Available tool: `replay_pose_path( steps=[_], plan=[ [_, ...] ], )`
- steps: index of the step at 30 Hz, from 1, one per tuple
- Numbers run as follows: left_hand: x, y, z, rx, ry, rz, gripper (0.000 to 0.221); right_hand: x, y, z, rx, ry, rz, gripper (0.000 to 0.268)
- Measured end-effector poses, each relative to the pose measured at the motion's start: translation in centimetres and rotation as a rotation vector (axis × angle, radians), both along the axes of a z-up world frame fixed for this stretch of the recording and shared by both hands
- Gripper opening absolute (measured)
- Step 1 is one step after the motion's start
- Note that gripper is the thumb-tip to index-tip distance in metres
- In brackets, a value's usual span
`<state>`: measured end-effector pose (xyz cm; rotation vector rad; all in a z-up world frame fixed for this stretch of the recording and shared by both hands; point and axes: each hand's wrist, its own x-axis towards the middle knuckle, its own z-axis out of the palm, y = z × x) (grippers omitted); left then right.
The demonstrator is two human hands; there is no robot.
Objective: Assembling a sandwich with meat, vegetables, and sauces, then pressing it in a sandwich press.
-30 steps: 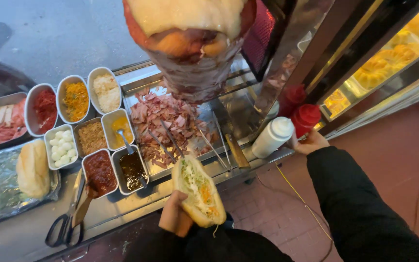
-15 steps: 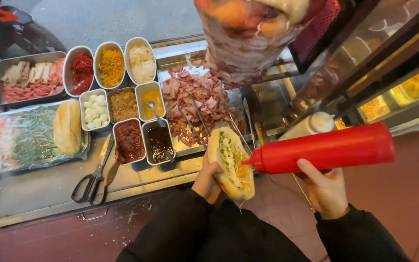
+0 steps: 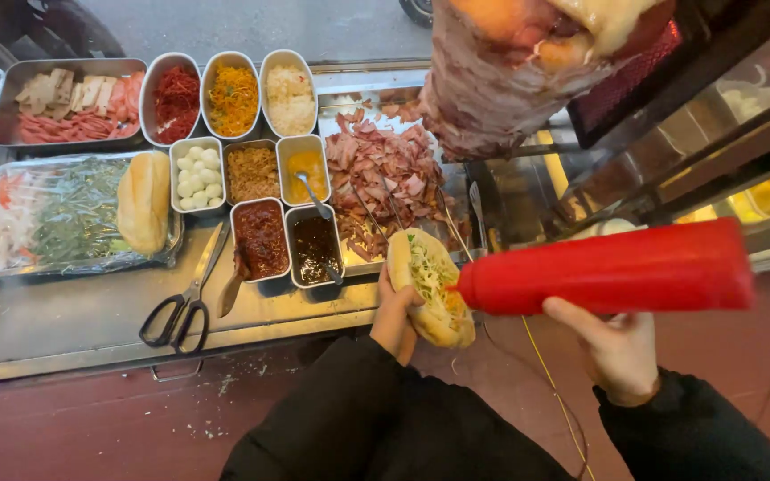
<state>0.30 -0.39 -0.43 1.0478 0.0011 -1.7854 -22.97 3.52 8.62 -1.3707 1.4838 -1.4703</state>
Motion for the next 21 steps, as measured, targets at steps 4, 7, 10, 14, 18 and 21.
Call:
replay_pose_path(
  steps=[4, 7, 10, 14, 18, 21],
  plan=[
    [0.3, -0.2, -0.7, -0.024, -0.008, -0.088, 0.104, 1.5, -1.5, 0.3, 0.140, -0.018, 0.013, 0.050],
    [0.1, 0.3, -1.9, -0.078, -0.063, -0.175, 0.107, 2.4, -3.8, 0.7, 0.034, -0.047, -0.026, 0.050],
    [-0.1, 0.7, -3.6, -0.194, -0.115, -0.303, 0.104, 2.3, -4.5, 0.8, -0.045, -0.131, -0.027, 0.048],
    [-0.3, 0.9, -3.1, -0.163, -0.071, -0.279, 0.106, 1.1, -2.8, 0.6, 0.124, -0.528, -0.150, 0.058],
    [1.2, 0.9, -1.1, -0.118, 0.034, -0.151, 0.099, -4.1, -0.3, -1.9, 0.262, -0.713, -0.319, 0.033],
    [3.0, 0.9, -0.5, -0.181, 0.113, -0.038, 0.105, -9.4, -0.4, -4.1, 0.383, -0.761, -0.257, 0.038]
  ],
)
